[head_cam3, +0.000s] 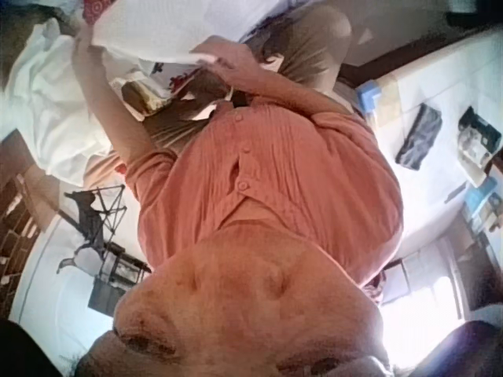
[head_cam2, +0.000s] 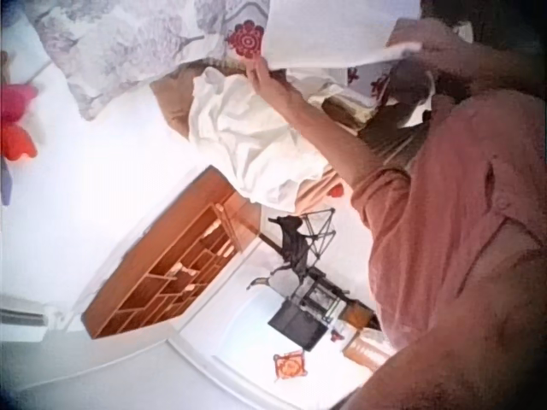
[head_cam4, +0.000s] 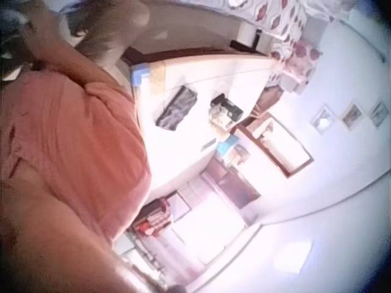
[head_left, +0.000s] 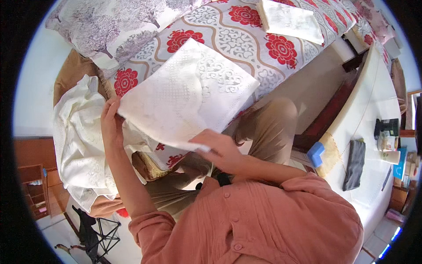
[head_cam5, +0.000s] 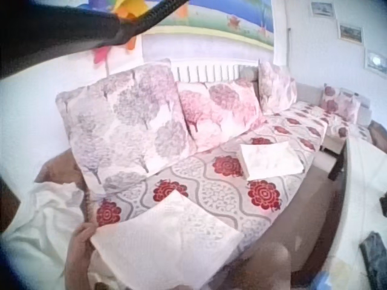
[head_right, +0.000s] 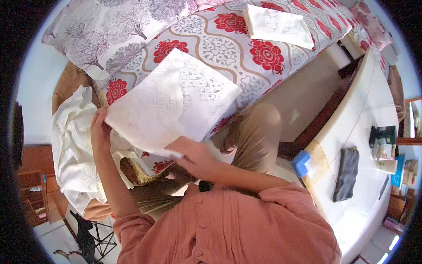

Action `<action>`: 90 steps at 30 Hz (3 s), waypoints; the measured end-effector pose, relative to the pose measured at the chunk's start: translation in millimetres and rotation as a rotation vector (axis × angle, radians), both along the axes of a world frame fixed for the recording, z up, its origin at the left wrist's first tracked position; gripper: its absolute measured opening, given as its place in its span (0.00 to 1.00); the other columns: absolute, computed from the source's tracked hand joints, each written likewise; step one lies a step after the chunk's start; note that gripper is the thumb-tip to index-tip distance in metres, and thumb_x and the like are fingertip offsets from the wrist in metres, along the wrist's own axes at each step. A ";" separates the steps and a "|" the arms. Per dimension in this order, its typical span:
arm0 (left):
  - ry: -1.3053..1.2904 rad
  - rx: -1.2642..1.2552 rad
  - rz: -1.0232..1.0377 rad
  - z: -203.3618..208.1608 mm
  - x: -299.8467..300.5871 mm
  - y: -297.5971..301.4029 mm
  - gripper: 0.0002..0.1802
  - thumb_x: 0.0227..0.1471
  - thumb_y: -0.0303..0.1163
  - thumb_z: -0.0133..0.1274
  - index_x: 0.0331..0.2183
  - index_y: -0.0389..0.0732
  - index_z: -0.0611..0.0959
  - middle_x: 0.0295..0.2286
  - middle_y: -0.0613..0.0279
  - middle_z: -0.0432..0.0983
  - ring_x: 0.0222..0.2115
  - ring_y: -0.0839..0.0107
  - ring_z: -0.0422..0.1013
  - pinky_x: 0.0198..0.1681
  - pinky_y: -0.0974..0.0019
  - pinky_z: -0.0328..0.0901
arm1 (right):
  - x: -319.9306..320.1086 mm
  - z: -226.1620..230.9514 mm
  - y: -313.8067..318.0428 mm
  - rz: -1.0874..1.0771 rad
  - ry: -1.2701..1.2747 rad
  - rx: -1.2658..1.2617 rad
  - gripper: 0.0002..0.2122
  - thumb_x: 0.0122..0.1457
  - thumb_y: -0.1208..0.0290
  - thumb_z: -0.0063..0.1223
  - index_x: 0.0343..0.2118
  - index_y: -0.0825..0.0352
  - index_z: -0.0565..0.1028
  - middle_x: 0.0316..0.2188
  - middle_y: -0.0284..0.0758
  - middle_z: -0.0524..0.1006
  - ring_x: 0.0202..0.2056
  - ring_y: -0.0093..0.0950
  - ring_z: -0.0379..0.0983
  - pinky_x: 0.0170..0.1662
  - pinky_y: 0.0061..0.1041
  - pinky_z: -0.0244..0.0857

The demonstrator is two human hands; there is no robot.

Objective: The person sits on the floor and folds a white patterned cloth by hand. They repeatedly smooth, fold, and stack the cloth into a neat pile on a patterned surface.

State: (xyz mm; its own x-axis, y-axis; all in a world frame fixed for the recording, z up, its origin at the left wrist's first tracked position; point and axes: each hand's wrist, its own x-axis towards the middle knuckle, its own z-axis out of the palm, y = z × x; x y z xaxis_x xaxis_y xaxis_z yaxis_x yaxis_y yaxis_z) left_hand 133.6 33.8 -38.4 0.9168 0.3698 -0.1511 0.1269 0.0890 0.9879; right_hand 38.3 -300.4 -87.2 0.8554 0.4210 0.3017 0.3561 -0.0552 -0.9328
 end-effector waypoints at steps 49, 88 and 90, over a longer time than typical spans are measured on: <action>0.284 0.420 -0.501 -80.6 94.6 -37.3 0.27 0.57 0.40 0.56 0.51 0.31 0.75 0.41 0.54 0.78 0.39 0.69 0.73 0.44 0.66 0.66 | 83.9 -71.1 -81.6 -0.510 0.373 -0.213 0.32 0.50 0.66 0.69 0.55 0.73 0.67 0.46 0.40 0.75 0.50 0.32 0.71 0.54 0.31 0.66; 0.212 -0.135 -0.591 -79.8 332.4 -470.7 0.36 0.52 0.42 0.63 0.55 0.29 0.72 0.47 0.49 0.76 0.50 0.56 0.70 0.56 0.56 0.62 | 393.2 -35.0 -489.6 -0.810 0.610 -0.035 0.31 0.56 0.56 0.65 0.55 0.75 0.70 0.48 0.41 0.78 0.41 0.30 0.79 0.42 0.25 0.74; 0.280 -0.266 -0.656 -70.0 336.3 -473.9 0.30 0.53 0.40 0.62 0.52 0.32 0.77 0.46 0.53 0.78 0.49 0.62 0.72 0.52 0.60 0.66 | 395.2 -29.4 -494.5 -0.736 0.669 0.054 0.30 0.57 0.57 0.64 0.55 0.75 0.70 0.47 0.40 0.79 0.40 0.29 0.80 0.41 0.25 0.76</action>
State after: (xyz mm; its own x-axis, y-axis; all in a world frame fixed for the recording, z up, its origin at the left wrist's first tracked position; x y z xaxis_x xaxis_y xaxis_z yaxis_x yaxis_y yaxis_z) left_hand 469.9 -440.0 -108.4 0.8501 -0.3196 -0.4185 0.4791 0.1396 0.8666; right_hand 433.5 -794.9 -116.7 0.8986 -0.2832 -0.3350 -0.3499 -0.0022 -0.9368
